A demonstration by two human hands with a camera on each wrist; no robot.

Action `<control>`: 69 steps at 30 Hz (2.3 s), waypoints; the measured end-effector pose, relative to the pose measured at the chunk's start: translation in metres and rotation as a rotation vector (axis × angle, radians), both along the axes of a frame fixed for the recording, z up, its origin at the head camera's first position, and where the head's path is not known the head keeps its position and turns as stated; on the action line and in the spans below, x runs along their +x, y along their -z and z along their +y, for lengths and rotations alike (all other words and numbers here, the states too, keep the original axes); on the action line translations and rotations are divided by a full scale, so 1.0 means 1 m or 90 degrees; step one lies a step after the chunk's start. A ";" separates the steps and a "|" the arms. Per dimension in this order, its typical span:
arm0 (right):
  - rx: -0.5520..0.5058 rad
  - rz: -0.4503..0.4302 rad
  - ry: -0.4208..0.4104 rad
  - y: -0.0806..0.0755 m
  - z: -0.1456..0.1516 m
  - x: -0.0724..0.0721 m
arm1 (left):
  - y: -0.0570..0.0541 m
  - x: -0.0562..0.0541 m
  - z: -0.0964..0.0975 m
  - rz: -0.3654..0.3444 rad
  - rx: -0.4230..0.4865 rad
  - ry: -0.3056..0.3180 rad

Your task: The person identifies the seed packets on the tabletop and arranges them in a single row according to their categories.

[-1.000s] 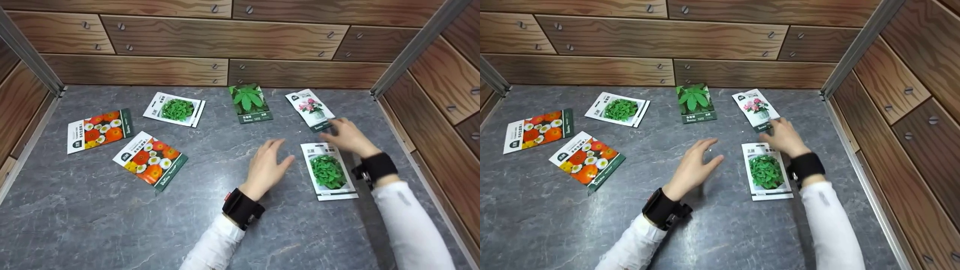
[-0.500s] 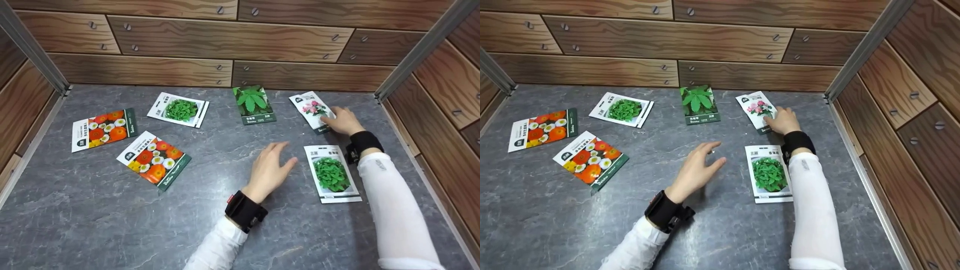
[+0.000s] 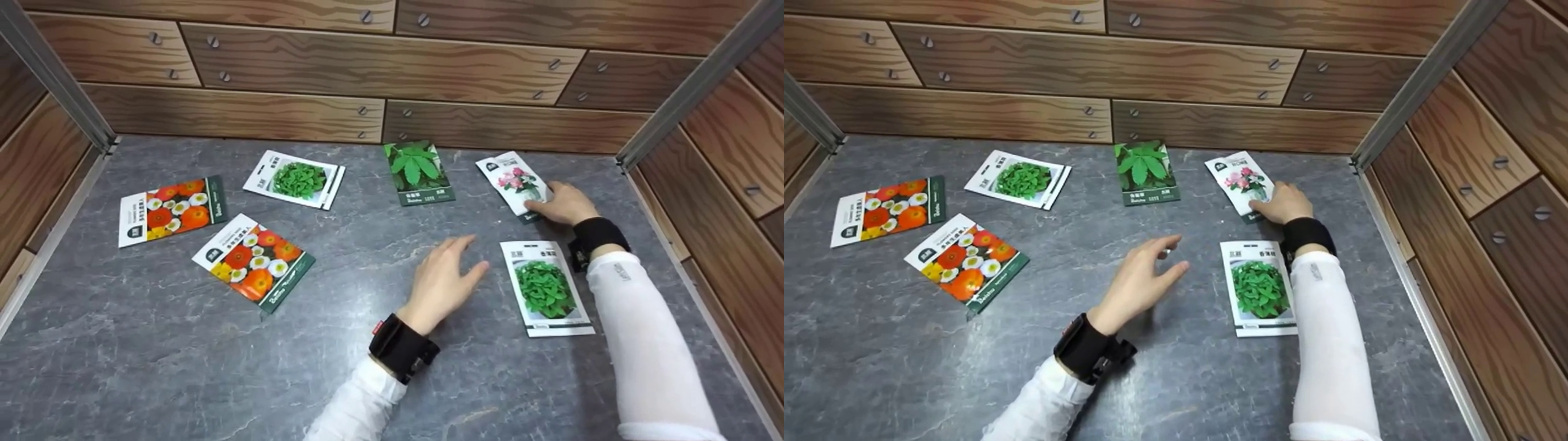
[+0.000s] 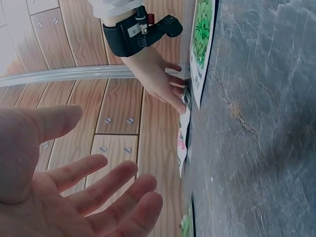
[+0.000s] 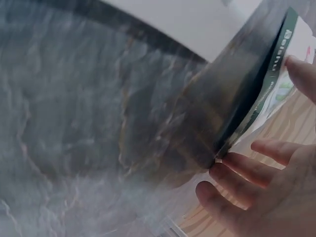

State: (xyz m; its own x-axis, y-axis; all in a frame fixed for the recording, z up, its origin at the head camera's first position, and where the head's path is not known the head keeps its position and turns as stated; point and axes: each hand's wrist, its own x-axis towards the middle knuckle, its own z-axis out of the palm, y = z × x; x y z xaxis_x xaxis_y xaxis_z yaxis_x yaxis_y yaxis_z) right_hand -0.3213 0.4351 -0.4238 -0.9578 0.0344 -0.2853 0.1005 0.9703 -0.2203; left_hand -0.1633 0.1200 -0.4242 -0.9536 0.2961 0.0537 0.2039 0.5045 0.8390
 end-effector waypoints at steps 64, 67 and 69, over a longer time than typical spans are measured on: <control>-0.097 0.174 -0.104 -0.036 -0.124 0.173 | 0.009 -0.012 -0.021 -0.136 0.195 -0.068; -0.087 0.165 -0.110 -0.037 -0.125 0.178 | 0.007 -0.010 -0.024 -0.134 0.180 -0.062; -0.081 0.171 -0.119 -0.037 -0.126 0.181 | 0.005 -0.008 -0.026 -0.130 0.171 -0.056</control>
State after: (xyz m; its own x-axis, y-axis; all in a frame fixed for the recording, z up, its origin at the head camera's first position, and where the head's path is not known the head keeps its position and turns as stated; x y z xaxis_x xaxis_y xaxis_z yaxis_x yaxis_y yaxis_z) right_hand -0.1401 0.3096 -0.3866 -0.9858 -0.1677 -0.0133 -0.1536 0.9295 -0.3352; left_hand -0.1716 0.0942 -0.4296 -0.9740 0.2136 -0.0754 -0.0158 0.2682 0.9632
